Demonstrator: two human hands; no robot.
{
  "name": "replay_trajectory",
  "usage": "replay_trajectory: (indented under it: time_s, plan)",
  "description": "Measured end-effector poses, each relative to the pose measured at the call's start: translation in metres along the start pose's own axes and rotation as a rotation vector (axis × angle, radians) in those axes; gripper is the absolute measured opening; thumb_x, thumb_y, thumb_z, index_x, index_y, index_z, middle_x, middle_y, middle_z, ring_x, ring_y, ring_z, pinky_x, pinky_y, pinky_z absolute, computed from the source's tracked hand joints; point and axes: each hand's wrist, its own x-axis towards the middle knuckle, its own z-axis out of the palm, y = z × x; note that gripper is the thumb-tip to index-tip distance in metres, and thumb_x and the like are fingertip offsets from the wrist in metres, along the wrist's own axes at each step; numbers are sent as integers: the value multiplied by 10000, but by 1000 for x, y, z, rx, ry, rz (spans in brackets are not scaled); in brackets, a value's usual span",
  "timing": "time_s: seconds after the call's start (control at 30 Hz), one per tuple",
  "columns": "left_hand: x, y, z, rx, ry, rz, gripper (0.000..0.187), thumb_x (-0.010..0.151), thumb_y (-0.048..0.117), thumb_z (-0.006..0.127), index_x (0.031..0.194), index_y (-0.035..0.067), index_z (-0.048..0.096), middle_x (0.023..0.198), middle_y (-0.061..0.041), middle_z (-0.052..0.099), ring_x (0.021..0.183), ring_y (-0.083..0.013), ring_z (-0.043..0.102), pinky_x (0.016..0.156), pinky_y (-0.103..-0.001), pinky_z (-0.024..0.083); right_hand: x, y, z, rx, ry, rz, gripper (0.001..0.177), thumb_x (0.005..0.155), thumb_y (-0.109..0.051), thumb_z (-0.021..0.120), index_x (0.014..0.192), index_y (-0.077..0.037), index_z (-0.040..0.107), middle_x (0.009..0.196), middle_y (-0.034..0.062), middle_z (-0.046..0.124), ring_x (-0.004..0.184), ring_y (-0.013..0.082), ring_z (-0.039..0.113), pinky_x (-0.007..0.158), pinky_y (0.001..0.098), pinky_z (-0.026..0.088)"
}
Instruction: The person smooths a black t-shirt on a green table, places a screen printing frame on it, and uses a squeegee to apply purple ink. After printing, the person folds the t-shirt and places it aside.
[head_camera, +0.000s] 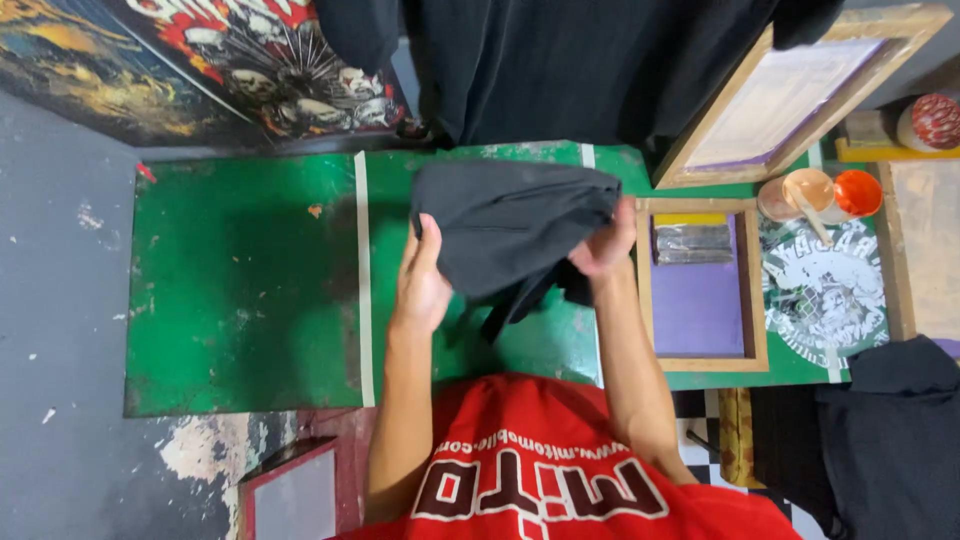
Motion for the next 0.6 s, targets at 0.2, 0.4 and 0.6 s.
replay_trajectory:
  time_s: [0.2, 0.4, 0.6]
  plan:
    - [-26, 10, 11, 579, 347, -47, 682, 1048, 473, 582, 1543, 29, 430, 1563, -224, 447, 1419, -293, 460, 1167, -449, 412, -38, 22, -39, -425, 317, 179, 723, 924, -446, 758, 1498, -97, 490, 1449, 175, 568, 1268, 323, 631, 1027, 512, 555]
    - [-20, -14, -9, 622, 19, -13, 486, 1122, 355, 466, 1555, 132, 459, 1560, -120, 476, 1406, -199, 449, 1191, -429, 383, -55, 7, -64, -622, 226, -92, 770, 834, -121, 852, 1475, 48, 461, 1428, 278, 550, 1257, 358, 614, 996, 555, 536]
    - [-12, -13, 28, 853, -180, -141, 591, 1121, 367, 392, 1626, 84, 272, 1642, -228, 299, 1525, -337, 263, 1243, -510, 257, -63, 51, 85, -867, 590, 428, 767, 626, -316, 1008, 1229, 43, 698, 1126, 240, 734, 1072, 363, 719, 783, 473, 609]
